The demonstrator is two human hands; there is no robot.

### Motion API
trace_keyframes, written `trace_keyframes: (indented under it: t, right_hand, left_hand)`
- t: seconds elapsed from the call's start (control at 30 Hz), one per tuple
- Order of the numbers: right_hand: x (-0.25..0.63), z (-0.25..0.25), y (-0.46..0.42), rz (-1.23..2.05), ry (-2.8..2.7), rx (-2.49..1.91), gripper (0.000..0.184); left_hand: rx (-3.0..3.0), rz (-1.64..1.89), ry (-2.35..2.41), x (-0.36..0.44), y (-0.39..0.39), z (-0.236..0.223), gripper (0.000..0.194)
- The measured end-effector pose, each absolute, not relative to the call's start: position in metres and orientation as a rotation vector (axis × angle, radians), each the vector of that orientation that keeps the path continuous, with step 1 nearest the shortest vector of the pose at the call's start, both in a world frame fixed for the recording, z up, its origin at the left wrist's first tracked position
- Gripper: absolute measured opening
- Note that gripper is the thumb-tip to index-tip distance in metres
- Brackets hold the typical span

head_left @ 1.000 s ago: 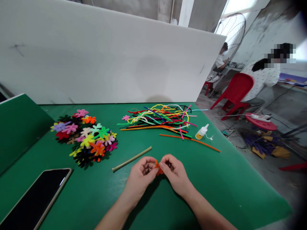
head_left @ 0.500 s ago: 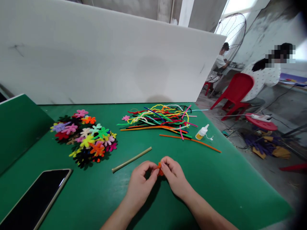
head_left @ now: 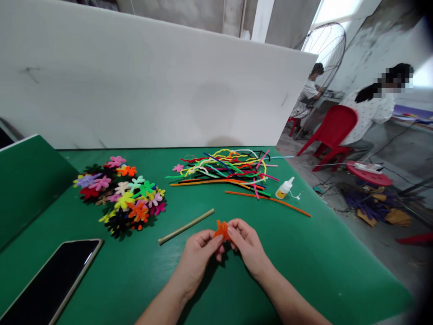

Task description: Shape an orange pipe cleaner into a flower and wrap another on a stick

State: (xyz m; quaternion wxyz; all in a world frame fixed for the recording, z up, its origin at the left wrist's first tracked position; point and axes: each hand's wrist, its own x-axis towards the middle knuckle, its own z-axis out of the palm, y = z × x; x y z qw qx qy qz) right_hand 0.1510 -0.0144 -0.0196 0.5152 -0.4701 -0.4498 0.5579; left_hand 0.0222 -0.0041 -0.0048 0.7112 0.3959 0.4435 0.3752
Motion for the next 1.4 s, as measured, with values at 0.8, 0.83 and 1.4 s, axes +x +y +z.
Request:
trace_keyframes:
  t: [0.8, 0.83, 1.4]
  right_hand:
    - [0.152, -0.006, -0.018, 1.162, -1.47, -1.234, 0.018]
    - [0.152, -0.006, -0.018, 1.157, -1.479, -1.233, 0.017]
    - [0.16, -0.01, -0.017, 0.964, -1.57, -1.266, 0.025]
  left_hand:
    - [1.108, 0.966, 1.115, 0.021, -0.003, 0.003, 0.015]
    - [1.095, 0.965, 1.106, 0.021, -0.003, 0.004, 0.013]
    - [0.926, 0.752, 0.938, 0.016, 0.0, -0.002, 0.015]
